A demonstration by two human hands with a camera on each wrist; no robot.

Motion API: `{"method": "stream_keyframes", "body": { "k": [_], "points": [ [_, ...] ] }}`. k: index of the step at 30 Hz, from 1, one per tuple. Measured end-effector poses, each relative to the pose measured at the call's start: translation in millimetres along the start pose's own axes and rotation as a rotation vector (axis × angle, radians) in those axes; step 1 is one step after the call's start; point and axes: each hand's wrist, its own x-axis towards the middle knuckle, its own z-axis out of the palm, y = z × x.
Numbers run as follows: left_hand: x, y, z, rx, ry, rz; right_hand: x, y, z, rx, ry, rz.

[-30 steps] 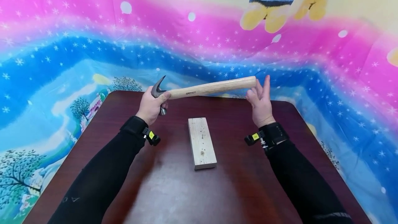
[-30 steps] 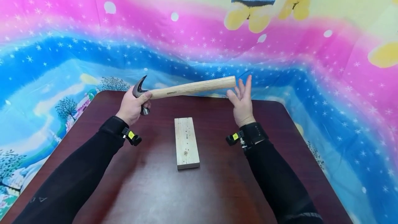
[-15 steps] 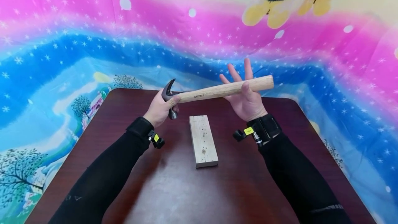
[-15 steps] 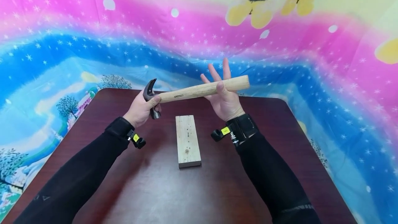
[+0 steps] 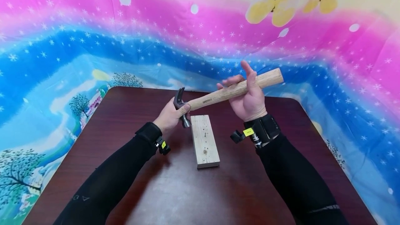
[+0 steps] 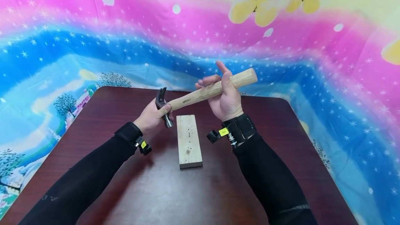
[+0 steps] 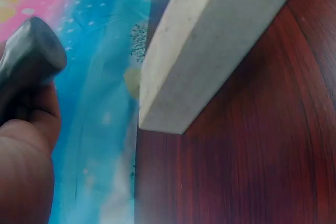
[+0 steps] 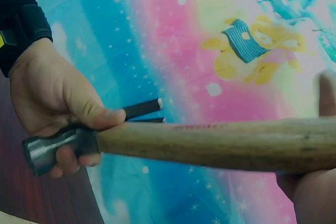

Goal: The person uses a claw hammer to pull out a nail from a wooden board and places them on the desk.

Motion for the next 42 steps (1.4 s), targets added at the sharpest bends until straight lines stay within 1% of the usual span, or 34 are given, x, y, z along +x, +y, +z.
{"method": "stream_keyframes", "body": {
  "k": [3, 5, 6, 9, 11, 12, 13, 15, 19, 20, 21, 22, 23, 25, 27, 29, 33, 36, 39, 42],
  "points": [
    [0.2, -2.3, 4.1, 0.034, -0.043, 0.010, -0.3, -0.8, 1.3, -0.006, -0.005, -0.044],
    [0.8, -3.1, 6.5, 0.073, -0.080, 0.016, -0.6, -2.2, 4.0, -0.052, -0.001, -0.074],
    [0.7, -2.9, 7.5, 0.109, -0.092, 0.022, -0.7, -3.2, 6.1, -0.070, 0.001, -0.085],
    [-0.2, -1.8, 8.9, 0.269, -0.123, 0.042, -0.7, -6.0, 13.6, -0.146, 0.001, -0.106],
    [-1.5, -1.4, 9.2, 0.370, -0.130, 0.056, -1.2, -7.8, 18.8, -0.182, -0.003, -0.114],
    [-2.3, -1.4, 9.2, 0.405, -0.134, 0.060, -1.6, -8.9, 21.0, -0.195, -0.004, -0.119],
    [-3.3, -2.0, 9.3, 0.419, -0.140, 0.060, -2.1, -10.2, 23.2, -0.212, -0.002, -0.126],
    [-5.0, -4.3, 9.5, 0.386, -0.156, 0.064, -3.2, -13.9, 27.0, -0.236, 0.008, -0.142],
    [-9.5, -10.4, 8.2, 0.239, -0.181, 0.078, -3.4, -24.8, 33.5, -0.270, 0.020, -0.183],
    [-10.3, -11.9, 7.6, 0.220, -0.183, 0.078, -3.1, -27.8, 35.2, -0.289, 0.022, -0.197],
    [-11.1, -13.2, 7.0, 0.222, -0.183, 0.077, -2.5, -30.7, 36.6, -0.298, 0.025, -0.210],
    [-11.8, -14.4, 6.5, 0.252, -0.180, 0.074, -2.1, -33.5, 37.9, -0.307, 0.027, -0.222],
    [-11.9, -15.4, 6.3, 0.309, -0.182, 0.071, -1.9, -36.2, 39.4, -0.312, 0.030, -0.230],
    [-12.3, -17.5, 6.3, 0.451, -0.194, 0.065, -2.0, -41.3, 42.2, -0.314, 0.039, -0.240],
    [-12.1, -20.0, 7.8, 0.587, -0.229, 0.057, -3.1, -45.8, 45.1, -0.314, 0.049, -0.239],
    [-11.3, -23.1, 10.7, 0.695, -0.275, 0.052, -4.7, -49.8, 48.0, -0.314, 0.058, -0.227],
    [-10.1, -31.0, 17.5, 0.814, -0.374, 0.002, -7.1, -54.6, 52.3, -0.332, 0.080, -0.197],
    [-10.5, -35.7, 20.3, 0.881, -0.432, -0.023, -9.3, -55.3, 53.0, -0.384, 0.072, -0.171],
    [-11.1, -37.0, 20.8, 0.926, -0.456, -0.039, -10.9, -54.1, 51.9, -0.478, 0.063, -0.136],
    [-10.4, -35.7, 21.6, 0.962, -0.460, -0.049, -11.3, -51.7, 49.8, -0.580, 0.073, -0.082]
  ]
}}
